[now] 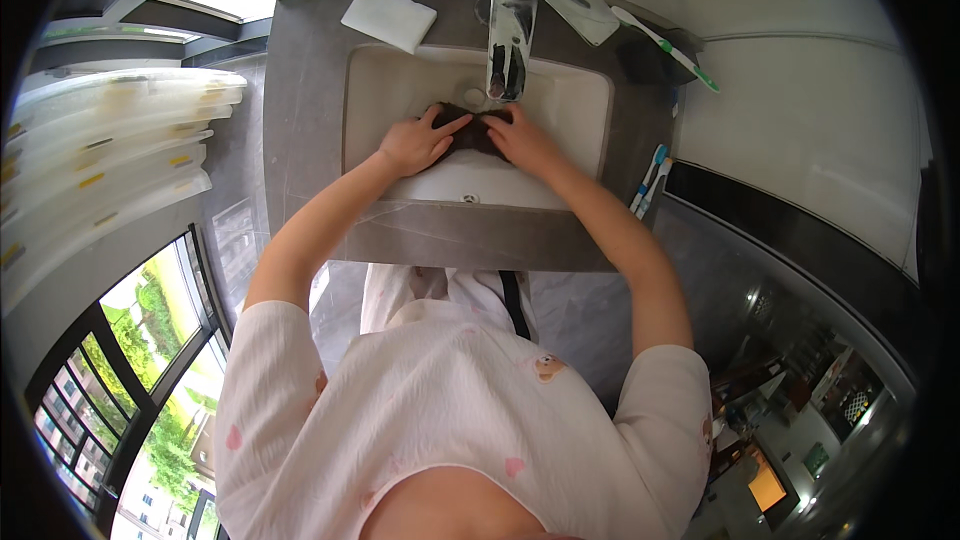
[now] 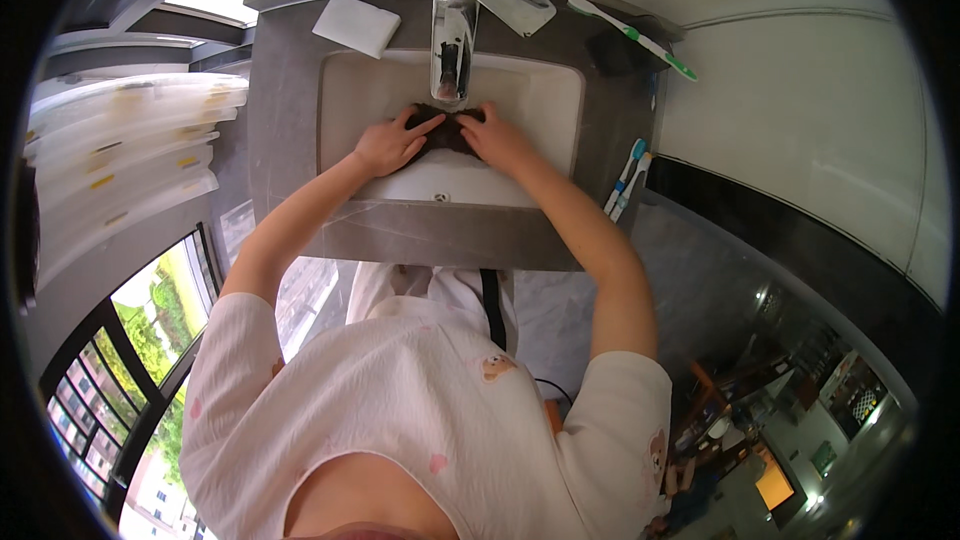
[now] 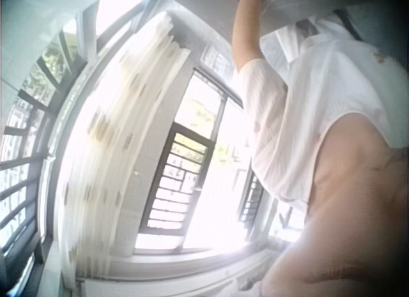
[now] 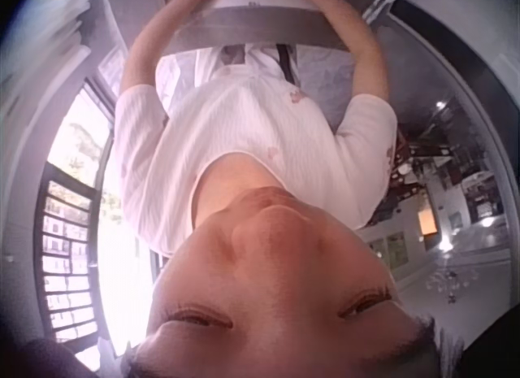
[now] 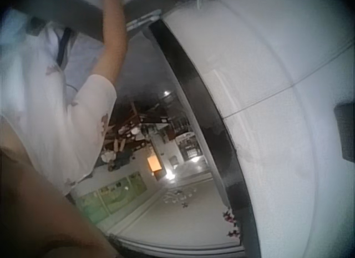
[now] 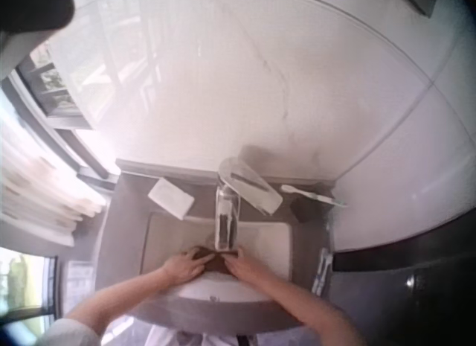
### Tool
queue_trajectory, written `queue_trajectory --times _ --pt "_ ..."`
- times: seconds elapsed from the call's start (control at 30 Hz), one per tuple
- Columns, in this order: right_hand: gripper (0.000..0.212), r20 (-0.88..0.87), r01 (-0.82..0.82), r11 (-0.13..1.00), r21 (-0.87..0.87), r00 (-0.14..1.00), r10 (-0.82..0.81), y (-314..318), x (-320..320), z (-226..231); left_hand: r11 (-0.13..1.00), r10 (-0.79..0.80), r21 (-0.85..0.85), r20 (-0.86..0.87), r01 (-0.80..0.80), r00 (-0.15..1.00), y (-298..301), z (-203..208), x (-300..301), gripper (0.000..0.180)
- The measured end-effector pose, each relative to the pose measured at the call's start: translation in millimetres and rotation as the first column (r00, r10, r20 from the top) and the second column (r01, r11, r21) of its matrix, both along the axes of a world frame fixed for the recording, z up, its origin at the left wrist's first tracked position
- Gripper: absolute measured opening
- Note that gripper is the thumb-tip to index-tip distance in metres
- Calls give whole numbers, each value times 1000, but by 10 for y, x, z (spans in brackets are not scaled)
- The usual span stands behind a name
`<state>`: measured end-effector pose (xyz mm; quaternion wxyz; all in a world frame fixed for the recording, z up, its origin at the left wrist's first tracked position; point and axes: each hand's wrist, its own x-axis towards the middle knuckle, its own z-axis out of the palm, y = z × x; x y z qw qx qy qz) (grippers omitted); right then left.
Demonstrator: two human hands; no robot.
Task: The person wipes a shelf with a cloth, walks to a sink to rinse and wring out the cloth under running water, and then returns to the room to continue cleaning by wiping the side of a bed.
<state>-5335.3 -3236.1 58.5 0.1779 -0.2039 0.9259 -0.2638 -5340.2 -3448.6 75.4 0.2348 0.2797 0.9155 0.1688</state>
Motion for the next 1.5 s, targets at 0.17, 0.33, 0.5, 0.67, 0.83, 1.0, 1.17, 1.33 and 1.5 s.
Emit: queue_trajectory --times 0.17,0.33,0.5,0.67,0.83,1.0,1.17,1.33,1.5 --pt "29 -50 -133 960 245 988 149 -245 -5 72 998 59 -16 -62 -60 996 248 -86 -34 38" --pt "28 -244 101 989 110 967 -72 -391 -112 -208 962 271 61 -78 -267 959 442 -136 -143 30" --pt "24 -200 47 940 338 979 23 -427 -223 -162 959 266 -74 -83 -272 960 457 -231 -262 30" --pt "29 -149 -150 932 331 966 209 -46 -157 -59 995 -66 -88 -151 54 986 91 -190 -218 42" --pt "37 45 -204 948 242 979 199 105 -109 66 974 -182 -142 -42 175 982 -65 18 -131 51" --pt "47 154 -245 945 217 964 215 46 -138 254 1000 -10 0 -50 10 999 103 -71 39 53" --pt "52 1 -109 952 287 993 114 -319 -2 50 993 117 25 -76 -115 990 307 -193 30 47" --pt "40 -30 121 976 182 993 -117 -384 -144 -355 972 199 -111 -76 -206 977 478 -262 -171 30" --pt "33 -80 123 991 56 990 -118 -358 -239 -330 966 198 -145 -113 -213 974 521 -311 -226 28"
